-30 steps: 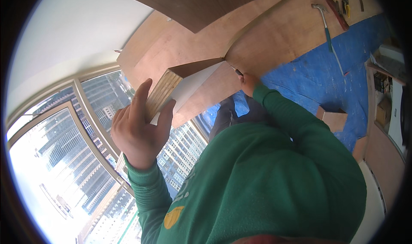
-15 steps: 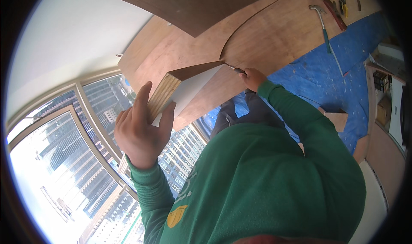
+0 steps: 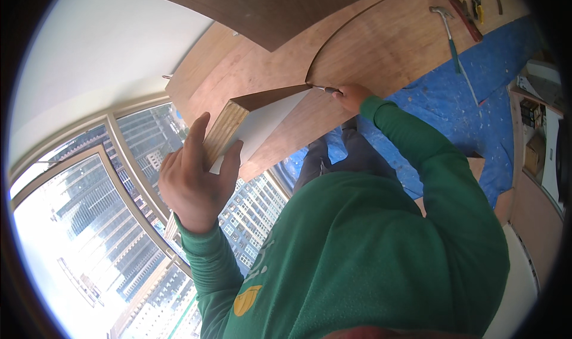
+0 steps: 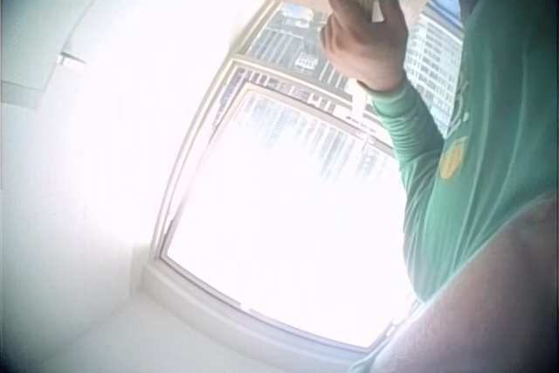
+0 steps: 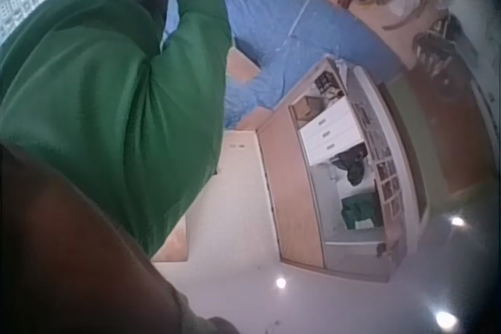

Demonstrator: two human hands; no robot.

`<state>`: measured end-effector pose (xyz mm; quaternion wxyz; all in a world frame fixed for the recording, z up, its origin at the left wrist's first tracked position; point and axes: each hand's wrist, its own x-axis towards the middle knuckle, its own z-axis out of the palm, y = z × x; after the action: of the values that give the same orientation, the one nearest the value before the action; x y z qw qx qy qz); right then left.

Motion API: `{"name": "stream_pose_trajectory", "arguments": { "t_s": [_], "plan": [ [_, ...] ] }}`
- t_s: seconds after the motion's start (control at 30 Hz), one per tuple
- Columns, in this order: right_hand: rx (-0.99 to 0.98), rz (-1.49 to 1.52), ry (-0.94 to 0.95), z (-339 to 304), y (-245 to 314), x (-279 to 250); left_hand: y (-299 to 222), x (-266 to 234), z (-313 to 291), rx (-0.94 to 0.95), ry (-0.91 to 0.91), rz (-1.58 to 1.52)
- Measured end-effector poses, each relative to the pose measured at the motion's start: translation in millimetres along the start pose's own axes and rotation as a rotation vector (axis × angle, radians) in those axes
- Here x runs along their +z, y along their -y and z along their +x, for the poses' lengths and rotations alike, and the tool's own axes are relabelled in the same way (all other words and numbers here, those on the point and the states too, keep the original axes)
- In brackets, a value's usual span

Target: The person aligns a curved wooden trim piece along the edge of a white cabinet door, applies glue from a yellow bottle, and presses the trim into place. They then pick up a metal ruler and place it along the trim to check alignment.

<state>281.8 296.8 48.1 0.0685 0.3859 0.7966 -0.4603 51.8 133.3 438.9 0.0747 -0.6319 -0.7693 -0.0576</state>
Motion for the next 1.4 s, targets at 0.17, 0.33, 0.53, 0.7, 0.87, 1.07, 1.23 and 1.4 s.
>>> {"name": "stream_pose_trajectory", "arguments": {
  "t_s": [0.17, 0.33, 0.53, 0.7, 0.87, 1.07, 1.23, 1.4],
  "plan": [
    [-0.028, -0.057, -0.009, 13, 1, 5, 0, -1, 0, 0.001, -0.005, -0.001],
    [-0.007, -0.091, 0.028, 17, 1, 24, 1, 0, 0, 0.002, -0.003, 0.010],
    [0.080, -0.062, -0.002, 0, 7, 26, 3, -2, 3, 0.001, -0.011, -0.016],
    [0.080, -0.029, 0.100, -10, 9, -1, 2, -6, 1, -0.037, 0.083, -0.016],
    [-0.032, -0.031, -0.175, -25, -13, -23, 3, -3, 2, -0.025, 0.043, -0.020],
    [0.282, -0.297, -0.491, 2, -51, -48, 3, -5, 4, -0.030, 0.058, -0.011],
    [0.307, -0.372, -0.674, 20, -84, -64, 2, -3, 5, -0.021, 0.016, -0.018],
    [0.117, -0.142, -0.813, 14, -118, -69, 0, -5, 3, -0.038, 0.039, -0.007]
  ]
}}
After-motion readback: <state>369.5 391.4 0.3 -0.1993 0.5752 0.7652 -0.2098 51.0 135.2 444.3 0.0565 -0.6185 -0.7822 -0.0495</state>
